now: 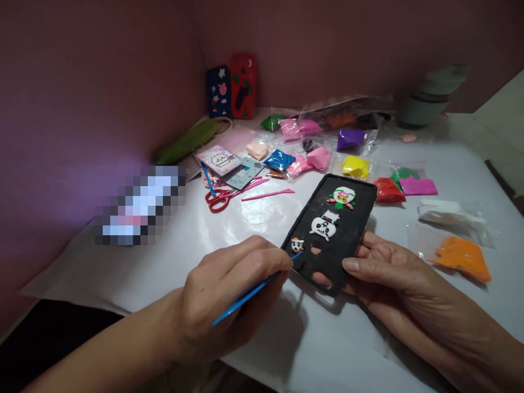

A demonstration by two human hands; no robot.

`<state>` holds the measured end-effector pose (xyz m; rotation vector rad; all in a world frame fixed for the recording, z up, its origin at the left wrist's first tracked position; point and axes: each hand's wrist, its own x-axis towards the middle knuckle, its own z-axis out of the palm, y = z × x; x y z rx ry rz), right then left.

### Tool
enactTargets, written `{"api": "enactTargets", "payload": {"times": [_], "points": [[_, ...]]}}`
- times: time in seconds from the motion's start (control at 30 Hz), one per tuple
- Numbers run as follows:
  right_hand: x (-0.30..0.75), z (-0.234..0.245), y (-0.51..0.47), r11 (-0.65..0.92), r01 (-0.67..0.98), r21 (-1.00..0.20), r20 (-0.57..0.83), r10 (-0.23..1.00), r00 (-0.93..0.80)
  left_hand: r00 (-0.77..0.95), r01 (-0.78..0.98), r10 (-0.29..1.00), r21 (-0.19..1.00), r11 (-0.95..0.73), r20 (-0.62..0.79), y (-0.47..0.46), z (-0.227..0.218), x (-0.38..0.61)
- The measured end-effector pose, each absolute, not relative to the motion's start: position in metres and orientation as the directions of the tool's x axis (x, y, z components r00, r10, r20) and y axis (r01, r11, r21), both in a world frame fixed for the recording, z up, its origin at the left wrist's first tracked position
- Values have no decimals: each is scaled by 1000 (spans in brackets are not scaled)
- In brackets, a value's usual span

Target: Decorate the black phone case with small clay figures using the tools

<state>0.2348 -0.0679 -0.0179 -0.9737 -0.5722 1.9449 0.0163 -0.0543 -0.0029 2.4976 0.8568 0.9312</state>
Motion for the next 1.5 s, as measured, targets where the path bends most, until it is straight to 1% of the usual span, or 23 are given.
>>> {"api": "enactTargets", "payload": {"times": [0.1,0.2,0.37,0.57,0.8,1.07,1.3,1.5], "points": [[235,-20,-68,-509,-510,-693,-388,860,-332,627,423,627,473,-773,463,-54,-5,15],[236,-22,-69,-492,-524,-695,-369,870,-327,632,413,601,443,-796,490,-54,-6,15],[237,-26,-69,-468,-537,-702,-326,881,-342,616,432,595,410,-803,517,-54,-6,16],[235,-27,-70,-450,-552,-702,-316,891,-326,612,415,557,372,-830,561,-53,-8,17],[235,-25,-70,-447,-552,-704,-318,893,-319,618,382,546,390,-838,567,-54,-9,19],[234,-24,-69,-456,-556,-695,-335,890,-311,643,360,511,364,-859,571,-52,-8,18],[235,-27,-69,-449,-565,-692,-317,893,-320,625,408,580,416,-813,521,-55,-6,16],[234,-26,-69,-453,-569,-686,-327,891,-315,631,410,561,383,-828,536,-52,-7,17]]}}
